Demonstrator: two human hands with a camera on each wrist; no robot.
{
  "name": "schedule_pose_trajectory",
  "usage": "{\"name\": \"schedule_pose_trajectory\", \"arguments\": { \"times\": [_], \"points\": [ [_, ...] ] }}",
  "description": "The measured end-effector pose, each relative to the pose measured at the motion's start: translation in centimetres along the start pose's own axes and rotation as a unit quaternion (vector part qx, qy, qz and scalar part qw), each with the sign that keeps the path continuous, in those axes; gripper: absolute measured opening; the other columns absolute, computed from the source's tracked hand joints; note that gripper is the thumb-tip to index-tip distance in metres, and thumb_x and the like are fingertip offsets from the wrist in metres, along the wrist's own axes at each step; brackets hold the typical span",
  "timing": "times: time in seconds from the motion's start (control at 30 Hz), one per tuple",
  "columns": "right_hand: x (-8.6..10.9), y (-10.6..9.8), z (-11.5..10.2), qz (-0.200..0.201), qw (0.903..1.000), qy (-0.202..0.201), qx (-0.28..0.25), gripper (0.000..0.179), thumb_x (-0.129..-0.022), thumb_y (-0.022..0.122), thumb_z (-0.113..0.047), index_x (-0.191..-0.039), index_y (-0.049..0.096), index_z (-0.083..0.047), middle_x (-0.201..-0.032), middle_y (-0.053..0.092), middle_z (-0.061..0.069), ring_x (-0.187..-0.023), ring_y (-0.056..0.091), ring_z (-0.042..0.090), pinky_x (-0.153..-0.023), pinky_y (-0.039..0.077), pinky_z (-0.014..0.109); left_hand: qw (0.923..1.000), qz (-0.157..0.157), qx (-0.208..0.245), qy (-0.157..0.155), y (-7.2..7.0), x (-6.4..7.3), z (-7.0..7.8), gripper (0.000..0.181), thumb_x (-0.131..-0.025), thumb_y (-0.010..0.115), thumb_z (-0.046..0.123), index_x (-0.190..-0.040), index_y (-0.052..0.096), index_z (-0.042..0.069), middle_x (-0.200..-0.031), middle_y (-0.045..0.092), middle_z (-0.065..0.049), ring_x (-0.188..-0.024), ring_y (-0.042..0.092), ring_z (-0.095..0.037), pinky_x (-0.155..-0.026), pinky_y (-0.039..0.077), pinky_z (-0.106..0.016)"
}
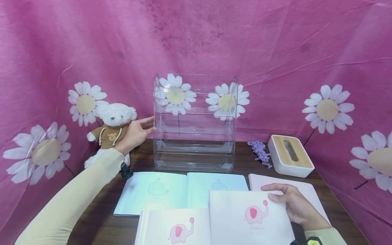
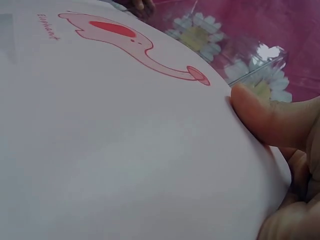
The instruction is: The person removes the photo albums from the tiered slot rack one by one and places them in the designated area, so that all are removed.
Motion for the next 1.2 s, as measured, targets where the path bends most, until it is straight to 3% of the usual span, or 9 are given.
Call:
{"name": "schedule_pose_trajectory", "arguments": {
  "times": [0.17, 0.43, 0.7, 0.93, 1.1, 1.2],
  "points": [
    [0.3, -0.6, 0.6, 0.018, 0.9991, 0.011, 0.037, 0.058, -0.105, 0.021, 0.008, -0.131, 0.068, -0.013, -0.123, 0.074, 0.015, -0.112, 0.072, 0.029, -0.094, 0.055, 0.046, 1.0000, 0.001, -0.007, -0.003, 0.0, 0.0, 0.0, 0.056, -0.094, 0.071, 0.010, -0.147, 0.054, 0.013, -0.136, 0.067, -0.013, -0.122, 0.068, -0.024, -0.092, 0.058, -0.031],
    [0.6, -1.5, 2.0, 0.048, 0.9958, 0.030, 0.073, 0.052, -0.105, 0.027, 0.007, -0.129, 0.069, -0.012, -0.121, 0.075, 0.014, -0.110, 0.073, 0.029, -0.093, 0.056, 0.046, 1.0000, 0.003, -0.004, 0.000, 0.0, 0.2, 0.2, 0.056, -0.094, 0.072, 0.010, -0.147, 0.055, 0.013, -0.136, 0.068, -0.013, -0.121, 0.069, -0.024, -0.075, 0.055, -0.016],
    [1.5, -2.8, 3.0, 0.099, 0.9856, 0.053, 0.126, 0.047, -0.106, 0.034, 0.001, -0.126, 0.072, -0.018, -0.116, 0.077, 0.008, -0.105, 0.075, 0.023, -0.090, 0.059, 0.042, 1.0000, -0.001, -0.001, -0.006, 0.0, 0.1, 0.0, 0.056, -0.095, 0.071, 0.009, -0.148, 0.054, 0.014, -0.137, 0.067, -0.012, -0.121, 0.068, -0.024, -0.077, 0.055, -0.016],
    [1.5, -3.0, 3.7, 0.142, 0.9734, 0.078, 0.162, 0.041, -0.105, 0.042, -0.003, -0.121, 0.074, -0.022, -0.111, 0.078, 0.005, -0.101, 0.076, 0.020, -0.087, 0.060, 0.038, 1.0000, 0.002, -0.006, -0.001, 0.1, -0.1, 0.0, 0.056, -0.094, 0.073, 0.011, -0.147, 0.055, 0.013, -0.135, 0.068, -0.012, -0.123, 0.067, -0.024, -0.098, 0.057, -0.036],
    [1.5, -2.8, 3.9, 0.151, 0.9654, 0.068, 0.202, 0.041, -0.104, 0.044, -0.003, -0.119, 0.075, -0.024, -0.108, 0.079, 0.005, -0.097, 0.077, 0.020, -0.084, 0.061, 0.038, 1.0000, 0.002, -0.004, -0.003, 0.1, 0.0, 0.1, 0.057, -0.094, 0.073, 0.011, -0.147, 0.054, 0.013, -0.136, 0.068, -0.012, -0.124, 0.067, -0.024, -0.098, 0.057, -0.036],
    [1.4, -2.9, 3.8, 0.178, 0.9514, 0.070, 0.241, 0.036, -0.102, 0.049, -0.005, -0.116, 0.075, -0.025, -0.104, 0.079, 0.003, -0.094, 0.077, 0.019, -0.082, 0.062, 0.036, 1.0000, 0.004, -0.004, 0.002, 0.0, 0.1, 0.1, 0.057, -0.094, 0.072, 0.010, -0.147, 0.054, 0.012, -0.135, 0.068, -0.013, -0.123, 0.067, -0.025, -0.097, 0.057, -0.036]
  ]
}}
Point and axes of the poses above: each hand's wrist, its own x-axis away from the middle knuckle, its own y-axis out of the palm, z = x × y, the point moved 5 cm from there along -x, towards the middle knuckle
